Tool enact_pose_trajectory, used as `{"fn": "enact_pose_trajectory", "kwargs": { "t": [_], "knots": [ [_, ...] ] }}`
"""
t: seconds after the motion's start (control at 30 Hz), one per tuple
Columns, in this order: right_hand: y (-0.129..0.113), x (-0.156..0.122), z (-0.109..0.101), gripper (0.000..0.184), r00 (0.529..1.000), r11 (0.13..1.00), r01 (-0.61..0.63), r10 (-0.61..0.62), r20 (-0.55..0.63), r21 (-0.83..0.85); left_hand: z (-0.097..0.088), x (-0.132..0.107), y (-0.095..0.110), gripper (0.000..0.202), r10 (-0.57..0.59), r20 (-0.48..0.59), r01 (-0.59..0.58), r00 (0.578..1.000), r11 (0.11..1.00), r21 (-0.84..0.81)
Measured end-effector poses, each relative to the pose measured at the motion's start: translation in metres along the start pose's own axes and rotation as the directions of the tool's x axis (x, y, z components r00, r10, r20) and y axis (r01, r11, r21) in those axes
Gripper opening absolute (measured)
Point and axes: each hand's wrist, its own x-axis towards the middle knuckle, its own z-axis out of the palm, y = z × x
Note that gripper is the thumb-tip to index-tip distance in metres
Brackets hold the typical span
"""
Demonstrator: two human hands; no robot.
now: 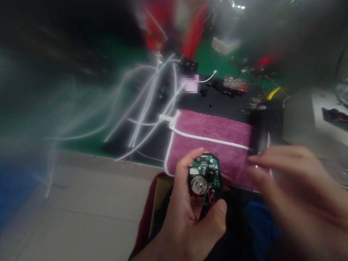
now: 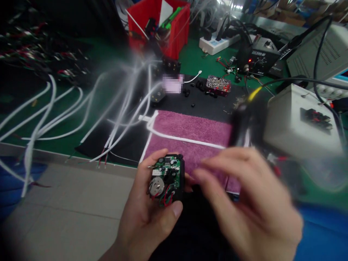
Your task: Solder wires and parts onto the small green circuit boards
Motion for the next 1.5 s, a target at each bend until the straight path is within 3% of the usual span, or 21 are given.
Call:
{"fn": "enact_pose_trajectory", "kwargs": {
  "t": [0.1, 0.2, 0.33, 0.43, 0.6, 1.07, 1.5],
  "knots": [
    [-0.021, -0.004, 0.01, 0.018, 0.94, 0.975, 0.206, -0.221, 0.26, 0.082, 0.005, -0.003, -0.002, 0.073, 0.023, -0.002, -0.023, 1.0, 0.999, 0.024],
    [-0.019, -0.002, 0.019, 0.014, 0.934, 0.977, 0.137, -0.182, 0.307, 0.161, 0.006, -0.004, -0.002, 0.073, 0.06, -0.016, -0.059, 0.998, 0.996, 0.071],
    [-0.015, -0.004, 0.02, 0.007, 0.971, 0.981, 0.017, -0.062, 0.23, 0.194, 0.0, -0.002, 0.001, 0.062, -0.021, -0.039, 0.022, 0.999, 0.999, 0.041],
    [-0.012, -0.014, 0.015, 0.008, 0.994, 0.979, -0.05, 0.028, 0.11, 0.198, -0.008, -0.002, 0.001, 0.071, -0.13, -0.028, 0.13, 0.991, 0.991, -0.014],
    [0.002, -0.033, 0.011, 0.015, 0.988, 0.961, -0.142, 0.152, -0.025, 0.236, -0.01, -0.002, -0.001, 0.072, -0.161, 0.039, 0.165, 0.986, 0.981, -0.101],
    [0.004, -0.037, 0.019, 0.012, 0.978, 0.954, -0.205, 0.209, 0.006, 0.22, -0.007, -0.003, 0.0, 0.072, -0.153, 0.035, 0.155, 0.988, 0.983, -0.097],
    [0.003, -0.042, 0.02, 0.019, 0.964, 0.949, -0.241, 0.257, -0.062, 0.202, -0.002, -0.006, 0.0, 0.071, -0.136, 0.0, 0.135, 0.991, 0.984, -0.113]
  ]
}}
